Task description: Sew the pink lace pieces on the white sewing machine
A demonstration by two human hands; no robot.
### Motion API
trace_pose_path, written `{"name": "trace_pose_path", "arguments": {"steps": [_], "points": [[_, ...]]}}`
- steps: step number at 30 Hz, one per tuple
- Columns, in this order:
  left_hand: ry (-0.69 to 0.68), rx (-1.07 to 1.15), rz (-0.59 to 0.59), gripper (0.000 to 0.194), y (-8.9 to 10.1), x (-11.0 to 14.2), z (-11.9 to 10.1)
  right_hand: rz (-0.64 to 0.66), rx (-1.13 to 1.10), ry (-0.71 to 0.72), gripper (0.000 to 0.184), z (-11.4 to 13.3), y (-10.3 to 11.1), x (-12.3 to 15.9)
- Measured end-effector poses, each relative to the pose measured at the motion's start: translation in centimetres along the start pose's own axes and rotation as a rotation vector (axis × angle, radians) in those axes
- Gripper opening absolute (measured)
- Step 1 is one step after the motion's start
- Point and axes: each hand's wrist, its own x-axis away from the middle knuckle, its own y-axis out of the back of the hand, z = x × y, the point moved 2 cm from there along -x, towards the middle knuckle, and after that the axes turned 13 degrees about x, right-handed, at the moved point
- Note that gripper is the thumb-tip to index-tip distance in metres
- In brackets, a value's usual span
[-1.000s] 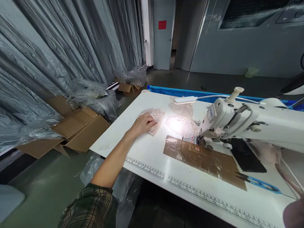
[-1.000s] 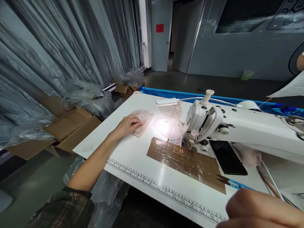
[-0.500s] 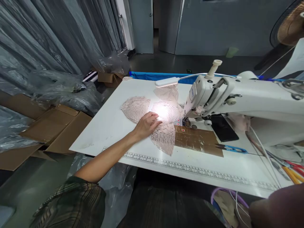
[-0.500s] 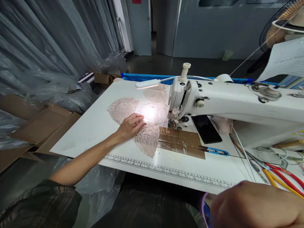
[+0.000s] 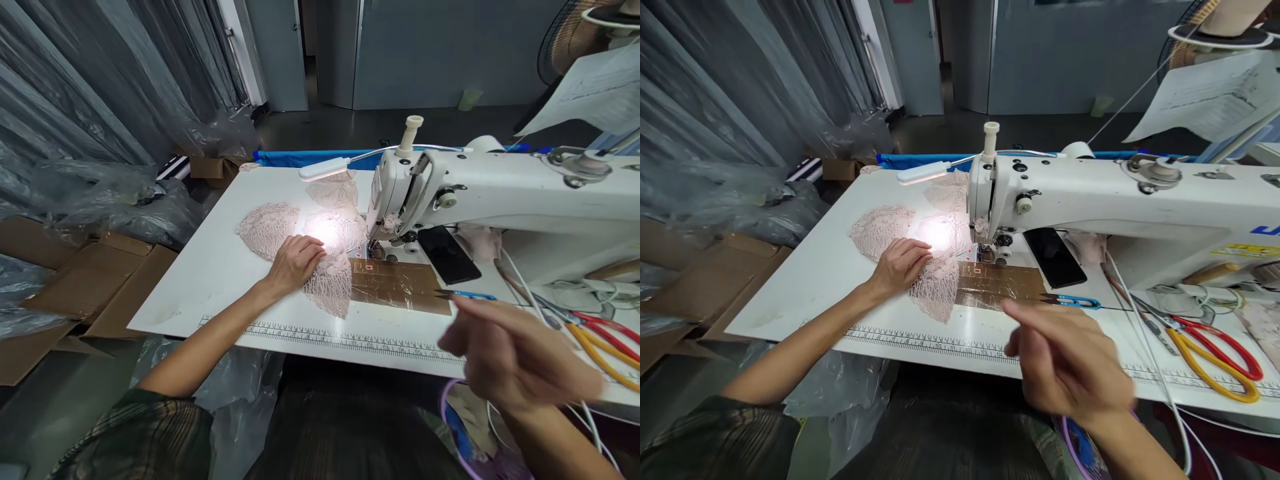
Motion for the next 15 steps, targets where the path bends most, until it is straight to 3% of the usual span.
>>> {"name": "trace_pose_path", "arguments": {"steps": [2,4,7,9,12,15], "points": [[0.051,0.193,0.099,0.024,-0.5,-0.4,-1.9,0.016,-0.015,0.003,0.033,-1.4,-2.3,-1.3],[0.142,0.446,0.218,0.023,-1.1,-0.8,-4.6,0.167,-0.058,-0.026,0.029,-2.7,-4.3,-2.1],[0.283,0.802,0.352,0.016,-1.3,-1.1,-8.7,0.403,-0.197,-0.064,0.046,-3.5,-6.1,-2.4],[0.391,0.975,0.379,0.020,-0.9,-1.1,-10.2,0.558,-0.372,-0.109,0.051,-3.4,-6.8,-2.2],[0.536,1.080,0.321,0.027,0.3,-0.8,-10.3,0.837,-0.707,-0.228,0.045,-3.1,-7.7,-1.5],[0.617,1.038,0.221,0.032,1.7,-0.2,-8.5,1.024,-0.829,-0.377,0.038,-3.7,-8.3,-1.0]]}}
